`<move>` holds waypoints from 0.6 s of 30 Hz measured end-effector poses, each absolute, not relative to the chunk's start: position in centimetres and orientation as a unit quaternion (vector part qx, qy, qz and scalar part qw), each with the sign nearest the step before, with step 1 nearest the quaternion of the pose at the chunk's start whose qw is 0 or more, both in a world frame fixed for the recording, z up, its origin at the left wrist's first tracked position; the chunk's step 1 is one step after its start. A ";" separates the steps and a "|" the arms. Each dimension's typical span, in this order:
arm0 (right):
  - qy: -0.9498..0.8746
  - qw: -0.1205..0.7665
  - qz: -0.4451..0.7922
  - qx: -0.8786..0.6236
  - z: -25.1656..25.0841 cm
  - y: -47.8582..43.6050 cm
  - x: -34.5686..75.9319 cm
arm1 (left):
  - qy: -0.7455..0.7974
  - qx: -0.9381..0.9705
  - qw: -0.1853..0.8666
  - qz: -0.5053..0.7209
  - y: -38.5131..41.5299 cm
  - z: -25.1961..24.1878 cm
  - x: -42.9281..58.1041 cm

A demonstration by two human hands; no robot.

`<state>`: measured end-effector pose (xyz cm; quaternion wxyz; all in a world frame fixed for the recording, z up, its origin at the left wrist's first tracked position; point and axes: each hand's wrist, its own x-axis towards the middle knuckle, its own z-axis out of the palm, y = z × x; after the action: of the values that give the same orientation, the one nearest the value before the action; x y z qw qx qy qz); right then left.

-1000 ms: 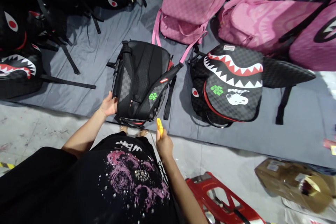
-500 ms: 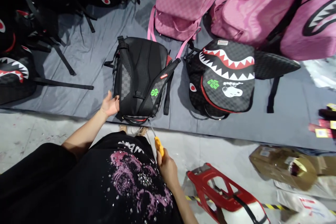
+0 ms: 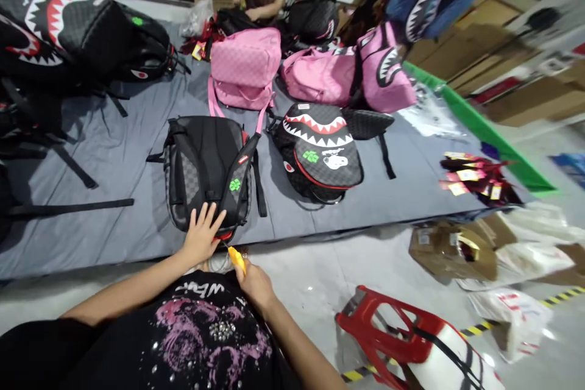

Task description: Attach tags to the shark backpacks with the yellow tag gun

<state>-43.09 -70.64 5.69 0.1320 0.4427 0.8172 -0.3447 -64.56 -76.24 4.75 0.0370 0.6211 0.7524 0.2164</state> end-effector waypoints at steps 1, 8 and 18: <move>0.815 0.126 -0.348 0.445 5.6 -70.6 -43.0 | 0.747 0.644 0.025 0.163 -75.3 4.0 -64.3; 0.795 0.042 -0.381 0.471 5.7 -71.0 -42.7 | 0.758 0.593 0.098 0.253 -69.1 4.9 -65.7; 0.872 -0.149 -0.232 0.405 10.0 -71.4 -41.1 | 0.463 0.188 0.208 0.841 -65.6 16.0 -64.4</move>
<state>-41.13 -71.40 10.04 -0.1492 0.4051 0.8717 -0.2318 -64.44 -65.65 15.96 0.2084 0.1876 0.4628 0.8410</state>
